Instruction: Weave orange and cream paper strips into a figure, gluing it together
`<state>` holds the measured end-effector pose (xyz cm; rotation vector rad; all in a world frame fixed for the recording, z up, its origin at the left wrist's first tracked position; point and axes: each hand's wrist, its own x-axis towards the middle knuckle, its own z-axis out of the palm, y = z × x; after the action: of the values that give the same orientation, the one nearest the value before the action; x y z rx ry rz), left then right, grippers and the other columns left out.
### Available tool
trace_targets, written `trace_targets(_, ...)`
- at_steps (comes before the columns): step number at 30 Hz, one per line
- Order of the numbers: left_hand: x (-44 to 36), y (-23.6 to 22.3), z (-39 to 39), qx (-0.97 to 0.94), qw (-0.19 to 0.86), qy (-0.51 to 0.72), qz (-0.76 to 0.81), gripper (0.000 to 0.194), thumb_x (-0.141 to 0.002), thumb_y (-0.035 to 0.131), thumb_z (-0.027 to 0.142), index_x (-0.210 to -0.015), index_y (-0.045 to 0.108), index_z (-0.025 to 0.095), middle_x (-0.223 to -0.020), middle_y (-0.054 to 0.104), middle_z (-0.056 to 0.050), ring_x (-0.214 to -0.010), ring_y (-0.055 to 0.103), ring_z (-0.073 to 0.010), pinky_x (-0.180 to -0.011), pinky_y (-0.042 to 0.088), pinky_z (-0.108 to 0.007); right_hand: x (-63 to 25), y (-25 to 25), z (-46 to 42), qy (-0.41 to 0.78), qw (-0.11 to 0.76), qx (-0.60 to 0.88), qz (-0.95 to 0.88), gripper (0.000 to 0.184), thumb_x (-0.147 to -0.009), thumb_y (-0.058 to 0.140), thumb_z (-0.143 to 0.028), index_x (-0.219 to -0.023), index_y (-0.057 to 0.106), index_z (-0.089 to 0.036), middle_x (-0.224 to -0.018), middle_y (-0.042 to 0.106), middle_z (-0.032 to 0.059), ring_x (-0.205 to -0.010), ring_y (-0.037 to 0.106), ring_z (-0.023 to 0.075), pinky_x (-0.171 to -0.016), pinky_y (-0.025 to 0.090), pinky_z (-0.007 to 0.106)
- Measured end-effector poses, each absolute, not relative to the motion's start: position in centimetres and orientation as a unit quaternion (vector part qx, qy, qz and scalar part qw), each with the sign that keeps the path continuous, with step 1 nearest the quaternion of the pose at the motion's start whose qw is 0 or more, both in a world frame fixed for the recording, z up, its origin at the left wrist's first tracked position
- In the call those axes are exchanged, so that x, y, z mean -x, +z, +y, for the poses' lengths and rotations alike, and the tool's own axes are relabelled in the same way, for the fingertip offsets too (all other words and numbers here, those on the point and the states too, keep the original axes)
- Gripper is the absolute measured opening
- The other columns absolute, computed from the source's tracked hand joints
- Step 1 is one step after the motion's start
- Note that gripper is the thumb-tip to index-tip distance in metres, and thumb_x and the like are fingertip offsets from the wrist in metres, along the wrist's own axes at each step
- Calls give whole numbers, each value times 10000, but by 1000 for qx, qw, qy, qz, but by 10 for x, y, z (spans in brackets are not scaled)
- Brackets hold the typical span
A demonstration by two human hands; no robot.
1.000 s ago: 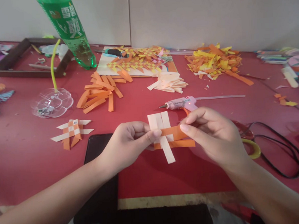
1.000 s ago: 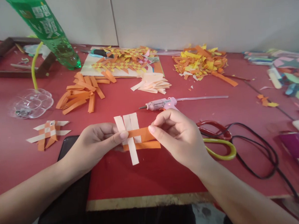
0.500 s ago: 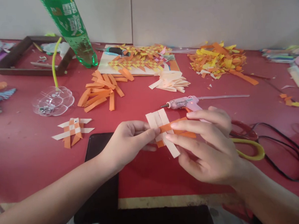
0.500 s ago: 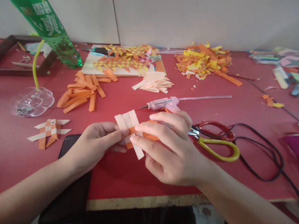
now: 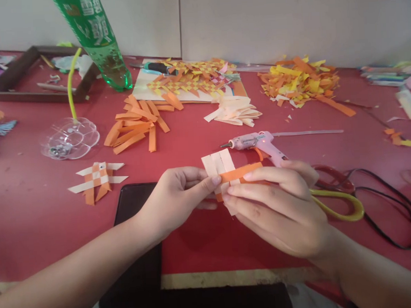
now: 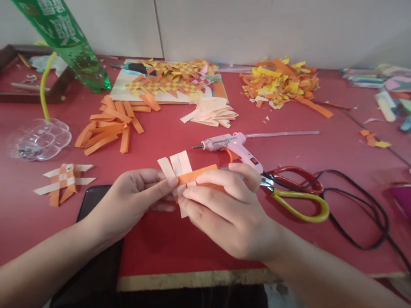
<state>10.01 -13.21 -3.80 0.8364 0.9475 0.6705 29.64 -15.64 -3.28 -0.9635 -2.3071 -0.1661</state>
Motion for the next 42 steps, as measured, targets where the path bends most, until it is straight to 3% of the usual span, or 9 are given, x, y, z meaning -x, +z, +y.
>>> trace_targets(7, -100, -40, -131, -358, 763, 326, 428, 215, -823, 698, 364, -808, 731, 152, -757, 719, -7, -711, 684, -95, -675, 576, -173, -296, -38, -154, -72, 312, 356, -878, 93, -838, 669, -167, -871, 705, -246, -914, 759, -56, -957, 599, 181, -928, 363, 404)
trace_targets(13, -99, -38, -130, -368, 755, 343, 420, 242, -764, 771, 289, -950, 715, 145, -919, 749, -49, -808, 704, -131, -723, 576, -202, -303, -29, -147, 14, 316, 306, -898, 276, -831, 620, -418, -962, 697, -187, -1007, 730, 67, -1009, 597, 279, -875, 433, 470)
trace_targets(17, -99, -39, -130, -360, 740, 356, 443, 267, -778, 758, 278, -1010, 696, 163, -961, 753, -51, -849, 712, -147, -705, 578, -200, -320, -29, -133, -1, 347, 434, -831, 123, -849, 579, -233, -925, 663, -184, -987, 703, 104, -965, 624, 253, -888, 465, 440)
trace_targets(21, -99, -41, -130, -361, 740, 368, 432, 279, -774, 763, 250, -1021, 661, 169, -949, 753, -37, -873, 713, -144, -760, 583, -217, -341, -39, -115, -55, 227, 641, -731, 217, -838, 582, -363, -934, 616, -171, -975, 664, 153, -1003, 598, 326, -897, 439, 480)
trace_targets(27, -97, -42, -130, -403, 714, 354, 449, 247, -811, 719, 292, -994, 589, 189, -851, 729, 0, -737, 709, -125, -575, 574, -176, -355, -39, -103, 117, 78, 734, -664, 311, -857, 477, -471, -892, 616, -195, -987, 678, 135, -829, 622, 285, -686, 423, 373)
trace_targets(33, -96, -45, -131, -422, 701, 369, 441, 166, -856, 646, 215, -1017, 610, 196, -893, 723, 2, -700, 666, -79, -600, 545, -153, -349, -38, -104, 97, 167, 755, -627, 302, -859, 484, -457, -970, 609, -205, -813, 702, 88, -712, 641, 244, -668, 451, 364)
trace_targets(37, -95, -46, -132, -423, 693, 360, 459, 156, -851, 656, 256, -988, 645, 185, -875, 737, -4, -600, 615, -53, -567, 507, -144, -345, -42, -108, 118, 409, 709, -563, 434, -769, 653, -465, -1120, 614, -213, -904, 706, 84, -769, 665, 221, -710, 506, 360)
trace_targets(39, -95, -46, -132, -426, 688, 368, 458, 146, -843, 666, 254, -973, 653, 188, -871, 741, -2, -592, 606, -50, -569, 489, -143, -345, -45, -110, 162, 512, 651, -537, 362, -700, 754, -377, -1022, 673, -232, -889, 706, 68, -742, 655, 196, -664, 505, 325)
trace_targets(42, -94, -46, -132, -431, 681, 394, 442, 152, -830, 681, 255, -967, 668, 190, -907, 746, -21, -717, 659, -92, -627, 493, -166, -343, -47, -114, 238, 550, 600, -530, 129, -712, 754, -272, -825, 714, -223, -788, 700, 47, -639, 613, 163, -551, 470, 294)
